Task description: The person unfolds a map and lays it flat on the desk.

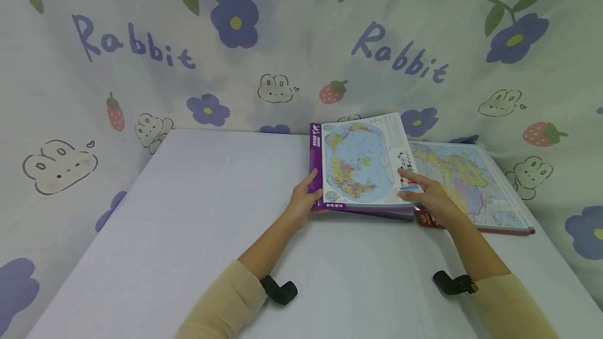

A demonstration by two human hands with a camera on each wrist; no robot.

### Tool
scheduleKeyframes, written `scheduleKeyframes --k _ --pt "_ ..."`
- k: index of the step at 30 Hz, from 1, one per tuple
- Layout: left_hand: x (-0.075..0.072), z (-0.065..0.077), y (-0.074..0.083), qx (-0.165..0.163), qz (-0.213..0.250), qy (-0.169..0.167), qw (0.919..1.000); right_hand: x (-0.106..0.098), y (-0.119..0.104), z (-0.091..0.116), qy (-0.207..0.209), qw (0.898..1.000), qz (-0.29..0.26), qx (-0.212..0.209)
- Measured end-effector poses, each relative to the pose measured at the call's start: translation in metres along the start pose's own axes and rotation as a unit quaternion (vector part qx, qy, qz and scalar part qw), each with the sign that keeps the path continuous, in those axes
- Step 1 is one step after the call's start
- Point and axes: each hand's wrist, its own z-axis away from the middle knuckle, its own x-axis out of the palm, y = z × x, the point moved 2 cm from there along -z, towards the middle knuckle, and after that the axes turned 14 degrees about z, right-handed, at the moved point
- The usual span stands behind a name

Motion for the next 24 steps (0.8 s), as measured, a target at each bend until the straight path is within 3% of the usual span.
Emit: scheduleKeyframes --k 5,13,24 --pt "-0.006 0.004 0.005 -0.003 0.000 0.003 1.0000 0.006 -0.006 -0.004 -0.001 1.000 -0.025 -0.009" --pt "-0.026 0.014 0.018 -0.005 0.019 0.010 0.9998 0.022 -0.020 -0.012 0.010 1.000 -0.002 -0.026" --pt "-0.049 0.021 0.028 0.002 0.005 0.030 0.9995 0.039 -0.032 -0.025 0.009 0.999 -0.004 -0.030"
